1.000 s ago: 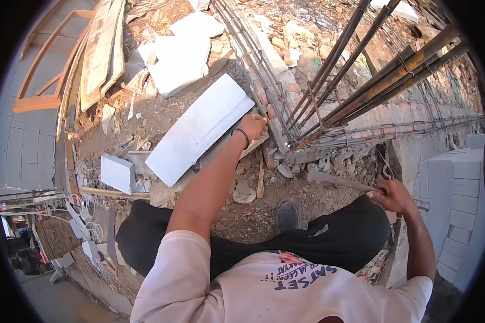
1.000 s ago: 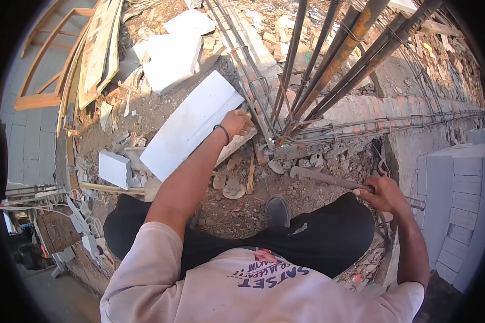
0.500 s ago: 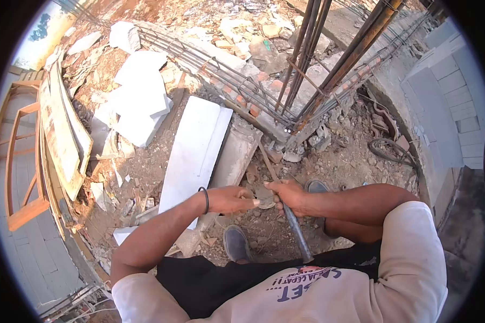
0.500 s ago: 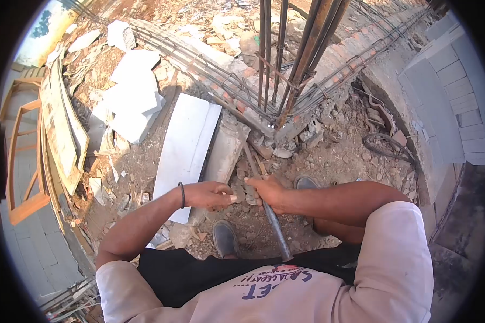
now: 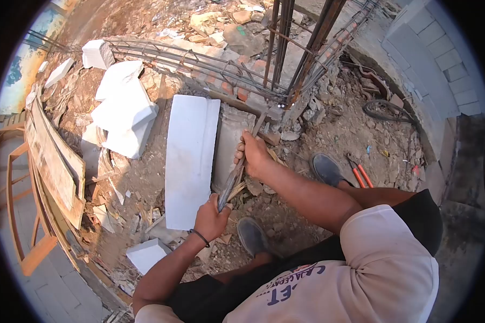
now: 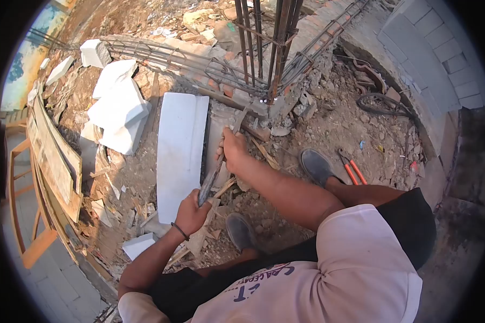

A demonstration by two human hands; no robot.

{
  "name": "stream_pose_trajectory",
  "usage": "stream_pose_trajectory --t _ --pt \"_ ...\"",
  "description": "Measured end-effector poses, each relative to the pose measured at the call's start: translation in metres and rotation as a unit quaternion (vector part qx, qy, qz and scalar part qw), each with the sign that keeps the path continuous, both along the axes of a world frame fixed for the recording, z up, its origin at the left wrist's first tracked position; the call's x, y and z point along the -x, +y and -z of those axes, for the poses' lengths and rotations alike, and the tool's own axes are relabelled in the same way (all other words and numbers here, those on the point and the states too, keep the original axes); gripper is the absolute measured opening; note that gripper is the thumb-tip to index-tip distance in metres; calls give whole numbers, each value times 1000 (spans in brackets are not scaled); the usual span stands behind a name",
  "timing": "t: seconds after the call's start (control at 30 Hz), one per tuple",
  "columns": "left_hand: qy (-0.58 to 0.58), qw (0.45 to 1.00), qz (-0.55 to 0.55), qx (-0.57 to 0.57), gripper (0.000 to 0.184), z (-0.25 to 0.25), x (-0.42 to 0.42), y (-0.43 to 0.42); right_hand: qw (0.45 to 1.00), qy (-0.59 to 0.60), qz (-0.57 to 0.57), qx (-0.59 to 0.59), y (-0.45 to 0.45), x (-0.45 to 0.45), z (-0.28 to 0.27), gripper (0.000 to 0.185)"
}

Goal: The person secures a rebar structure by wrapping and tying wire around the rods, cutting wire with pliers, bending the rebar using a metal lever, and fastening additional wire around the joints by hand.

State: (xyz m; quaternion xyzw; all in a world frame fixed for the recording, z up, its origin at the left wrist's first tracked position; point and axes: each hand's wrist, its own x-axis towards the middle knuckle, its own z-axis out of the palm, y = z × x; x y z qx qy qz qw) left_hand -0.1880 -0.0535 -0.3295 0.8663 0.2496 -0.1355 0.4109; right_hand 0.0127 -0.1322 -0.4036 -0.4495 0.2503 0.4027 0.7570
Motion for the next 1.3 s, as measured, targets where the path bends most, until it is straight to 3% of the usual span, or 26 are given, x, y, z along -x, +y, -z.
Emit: stream_pose_trajectory --t 0.07,0.2,0.27,0.4,0.5,0.57,0.6,0.67,0.7,0.8,1.03,1.3 --pt "54 998 4 17 32 -12 -11 3 1000 1 -4 -2 -1 -10 1 28" --pt "-5 998 -2 58 29 -8 -19 -13 998 -13 -48 32 -3 -31 -12 28" --pt "33 990 -45 133 31 -14 -26 -23 996 -26 -70 39 -7 -37 -21 27" --pt "57 982 -65 171 33 -20 -32 -26 996 -32 -70 47 -12 -38 -30 26" --pt "6 991 -29 128 25 -7 -24 -5 998 -37 -53 6 -5 -36 -22 26" --pt "-45 998 41 -8 29 -9 -29 19 998 -44 -35 -21 7 -36 -19 27" --pt "-43 998 42 -10 29 -13 -33 29 999 -40 -23 -13 15 -36 -20 28" --pt "23 982 75 -172 34 -22 -39 45 999 -35 -10 -6 31 -36 -23 30" --pt "24 982 75 -173 34 -21 -40 52 999 -37 11 -8 39 -36 -25 31" --pt "27 931 54 -360 37 -17 -48 68 998 -34 49 -22 55 -37 -29 33" --pt "71 882 73 -460 25 -29 -92 132 988 -14 138 -74 90 -47 -29 35" --pt "68 866 87 -487 17 -15 -107 150 991 -45 99 -82 95 -51 -14 25"
